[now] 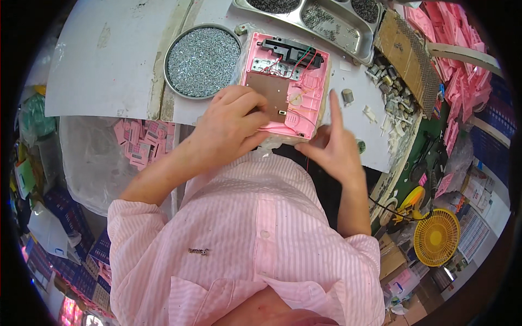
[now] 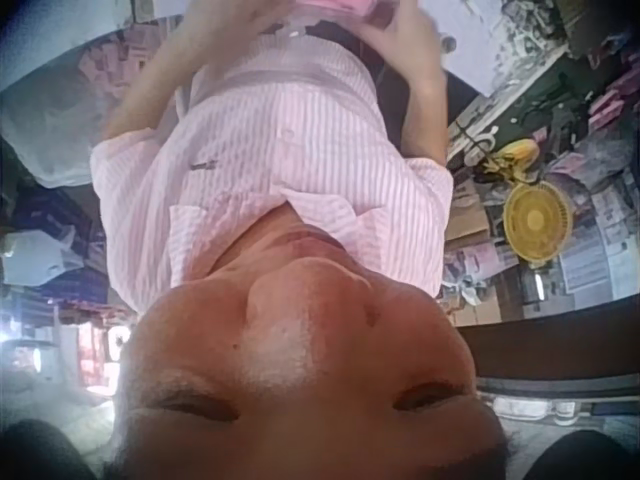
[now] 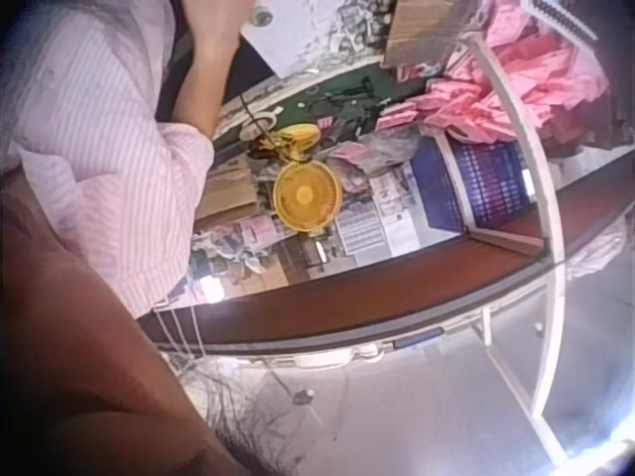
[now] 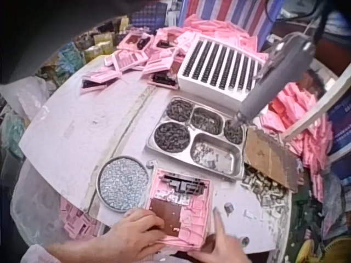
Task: Assembling and soldering electronic components inside pink toy ATM/safes at a factory workbench.
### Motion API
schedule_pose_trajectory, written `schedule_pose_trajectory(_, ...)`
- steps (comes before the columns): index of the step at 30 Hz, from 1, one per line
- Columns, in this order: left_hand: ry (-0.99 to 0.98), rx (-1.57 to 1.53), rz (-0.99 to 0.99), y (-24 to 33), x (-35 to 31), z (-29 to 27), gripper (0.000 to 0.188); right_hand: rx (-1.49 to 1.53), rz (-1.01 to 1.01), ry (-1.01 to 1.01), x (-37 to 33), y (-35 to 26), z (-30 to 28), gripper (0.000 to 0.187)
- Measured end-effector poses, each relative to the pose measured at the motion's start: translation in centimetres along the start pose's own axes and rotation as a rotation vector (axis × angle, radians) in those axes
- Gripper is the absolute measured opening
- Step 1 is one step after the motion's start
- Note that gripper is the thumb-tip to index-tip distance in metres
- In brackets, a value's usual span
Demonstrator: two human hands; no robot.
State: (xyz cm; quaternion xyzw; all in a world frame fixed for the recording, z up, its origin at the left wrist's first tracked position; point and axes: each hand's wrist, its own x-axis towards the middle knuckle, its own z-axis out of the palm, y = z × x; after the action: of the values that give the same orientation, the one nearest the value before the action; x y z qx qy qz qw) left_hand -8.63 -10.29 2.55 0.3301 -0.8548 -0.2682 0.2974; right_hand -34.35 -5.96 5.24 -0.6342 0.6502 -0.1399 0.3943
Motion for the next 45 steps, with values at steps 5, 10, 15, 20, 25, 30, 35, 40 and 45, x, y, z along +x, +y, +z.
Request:
schedule_pose_trajectory(5,-0.047,0.067,0.078,2.6,1.6,2.8,0.018,0.311,-0.104,-0.182,-3.8,-1.4,0.0,0.081)
schedule_pose_trajectory(10,-0.033,-0.004,0.284,2.4,-0.4,3.6,0.02,0.038,-0.628,0.125,-0.8,-1.9,-1.0,0.052)
schedule_pose_trajectory(15,-0.033,0.0,0.258,1.2,-1.3,1.0,0.022,-0.203,-0.725,0.221,1.4,0.8,3.0,0.052)
schedule_pose_trajectory(20,0.177,-0.044,-0.188,-0.6,-3.1,0.1,0.013,-0.342,-0.608,0.111,0.7,-2.4,2.1,0.046)
schedule_pose_trajectory(25,0.147,-0.018,-0.341,0.1,-4.6,-0.6,0.013,-0.308,-0.662,0.274,0.4,-3.6,4.3,0.04)
schedule_pose_trajectory(30,-0.1,0.066,-0.321,1.4,-6.6,0.3,0.009,-0.315,-0.636,0.304,1.8,-4.7,8.5,0.028)
schedule_pose_trajectory(35,-0.377,-0.035,-0.292,1.8,-6.5,-1.6,0.011,-0.318,-0.616,0.374,2.1,-4.6,9.5,0.022)
schedule_pose_trajectory(40,-0.076,-0.197,-0.283,-0.6,-3.7,-1.9,0.017,-0.306,-0.632,0.294,2.2,-5.0,8.1,0.021)
schedule_pose_trajectory(45,-0.145,-0.22,-0.155,-1.8,-3.2,-2.1,0.015,0.14,-0.507,0.556,4.1,1.1,-3.6,0.017)
